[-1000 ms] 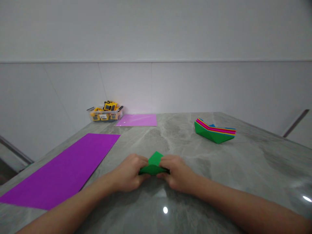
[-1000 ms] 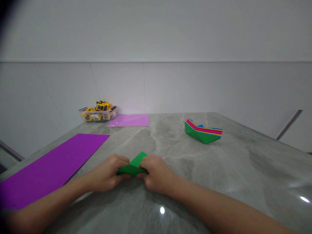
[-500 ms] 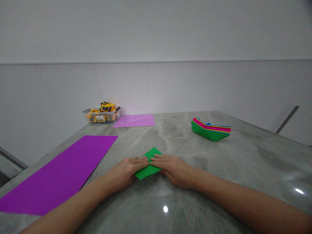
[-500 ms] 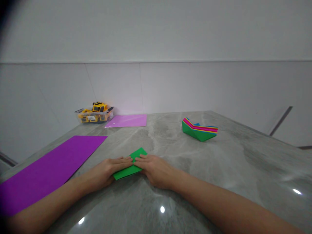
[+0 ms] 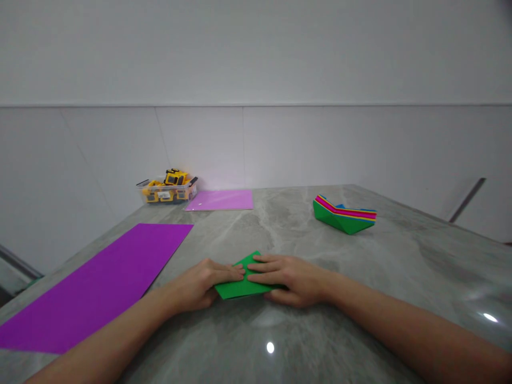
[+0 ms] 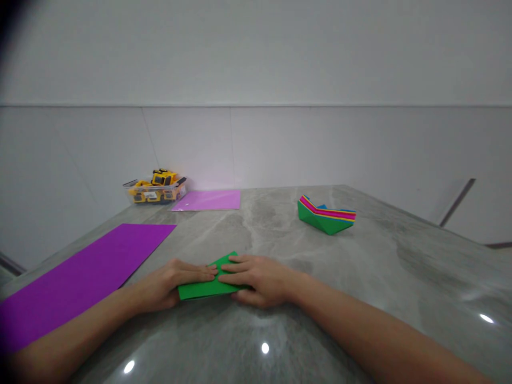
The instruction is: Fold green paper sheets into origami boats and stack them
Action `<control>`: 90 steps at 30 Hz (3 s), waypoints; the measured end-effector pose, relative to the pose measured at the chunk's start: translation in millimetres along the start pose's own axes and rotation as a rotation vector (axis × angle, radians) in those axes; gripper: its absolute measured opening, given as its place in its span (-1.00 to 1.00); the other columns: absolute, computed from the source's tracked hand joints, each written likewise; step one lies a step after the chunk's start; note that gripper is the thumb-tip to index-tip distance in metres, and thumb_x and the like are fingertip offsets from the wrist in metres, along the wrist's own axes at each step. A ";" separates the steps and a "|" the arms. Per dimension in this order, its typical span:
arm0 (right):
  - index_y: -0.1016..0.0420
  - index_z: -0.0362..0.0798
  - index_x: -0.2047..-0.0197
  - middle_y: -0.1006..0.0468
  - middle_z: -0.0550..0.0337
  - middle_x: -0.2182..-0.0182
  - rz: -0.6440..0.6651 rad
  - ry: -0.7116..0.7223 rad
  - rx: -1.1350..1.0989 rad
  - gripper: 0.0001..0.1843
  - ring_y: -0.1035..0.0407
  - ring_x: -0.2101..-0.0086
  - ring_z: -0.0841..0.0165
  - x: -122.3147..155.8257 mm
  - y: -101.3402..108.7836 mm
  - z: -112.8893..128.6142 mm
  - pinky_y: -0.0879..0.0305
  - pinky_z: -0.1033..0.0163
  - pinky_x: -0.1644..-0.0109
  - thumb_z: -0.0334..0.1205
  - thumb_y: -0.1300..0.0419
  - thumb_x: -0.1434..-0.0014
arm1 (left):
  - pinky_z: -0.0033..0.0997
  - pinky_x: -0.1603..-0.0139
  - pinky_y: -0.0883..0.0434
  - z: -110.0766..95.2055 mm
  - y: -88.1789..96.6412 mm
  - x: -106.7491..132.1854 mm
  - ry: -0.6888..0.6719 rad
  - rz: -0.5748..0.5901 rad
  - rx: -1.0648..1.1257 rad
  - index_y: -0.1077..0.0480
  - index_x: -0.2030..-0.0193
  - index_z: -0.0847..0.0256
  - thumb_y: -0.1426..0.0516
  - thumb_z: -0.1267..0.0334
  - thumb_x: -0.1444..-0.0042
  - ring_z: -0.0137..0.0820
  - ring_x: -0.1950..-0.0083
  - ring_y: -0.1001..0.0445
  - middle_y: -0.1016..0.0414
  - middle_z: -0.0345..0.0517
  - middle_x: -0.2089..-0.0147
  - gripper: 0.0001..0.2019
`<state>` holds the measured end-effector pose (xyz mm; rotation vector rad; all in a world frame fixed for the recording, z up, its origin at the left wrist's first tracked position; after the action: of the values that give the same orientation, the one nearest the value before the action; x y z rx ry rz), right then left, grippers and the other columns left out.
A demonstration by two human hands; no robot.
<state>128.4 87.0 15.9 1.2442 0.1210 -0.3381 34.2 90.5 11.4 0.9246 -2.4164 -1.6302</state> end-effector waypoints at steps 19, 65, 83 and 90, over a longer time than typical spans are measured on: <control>-0.35 0.01 -0.22 -0.39 0.05 -0.20 0.019 -0.252 -0.008 -0.61 -0.23 -0.21 0.21 -1.5 0.3 -28.1 0.03 -0.10 -0.35 -0.28 0.06 -0.39 | -0.09 -0.30 -0.19 23.7 6.2 -4.5 0.272 -0.095 -0.123 -0.54 0.09 0.00 -0.07 0.21 -0.28 -0.38 0.26 -0.61 -0.64 -0.29 0.33 -0.79; -0.46 -0.12 0.36 -0.53 0.15 0.39 -0.240 -0.443 0.015 -0.95 -0.39 0.33 0.32 -0.5 2.4 -30.9 -0.22 0.26 0.24 -0.43 -0.24 -0.09 | -0.42 0.27 -0.34 -5.6 -5.8 -6.4 0.223 -0.122 -0.286 -0.50 0.25 0.26 -0.09 0.34 -0.26 -0.36 0.29 -0.43 -0.47 -0.10 0.36 -0.84; -0.44 -0.08 0.28 -0.49 0.20 0.39 -0.782 -0.502 -0.700 -0.81 -0.36 0.36 0.32 25.9 28.4 -43.0 -0.25 0.25 0.30 -0.14 -0.25 -0.11 | -0.48 0.58 -0.45 20.1 37.9 30.5 0.520 -0.850 0.766 -0.56 0.42 0.26 -0.22 0.05 -0.12 -0.45 0.53 -0.42 -0.50 -0.16 0.43 -0.70; -0.51 -0.09 0.29 -0.54 0.16 0.43 -0.615 -0.263 -0.156 -0.84 -0.40 0.40 0.35 7.9 31.0 4.2 -0.28 0.27 0.29 -0.22 -0.15 -0.25 | -0.51 0.58 -0.54 -4.1 30.4 22.2 0.431 -0.870 1.136 -0.60 0.45 0.31 -0.36 -0.03 0.10 -0.41 0.52 -0.50 -0.56 -0.08 0.46 -0.64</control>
<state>145.3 90.2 43.3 0.9755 0.2990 -1.0011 4.5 83.2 33.8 2.3535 -2.5909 0.2133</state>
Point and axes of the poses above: each hand's wrist, its own x-axis away from the middle knuckle, its own y-axis out of the back of the hand, z = x × y, the point moved 10 cm from there along -x, towards the middle knuckle
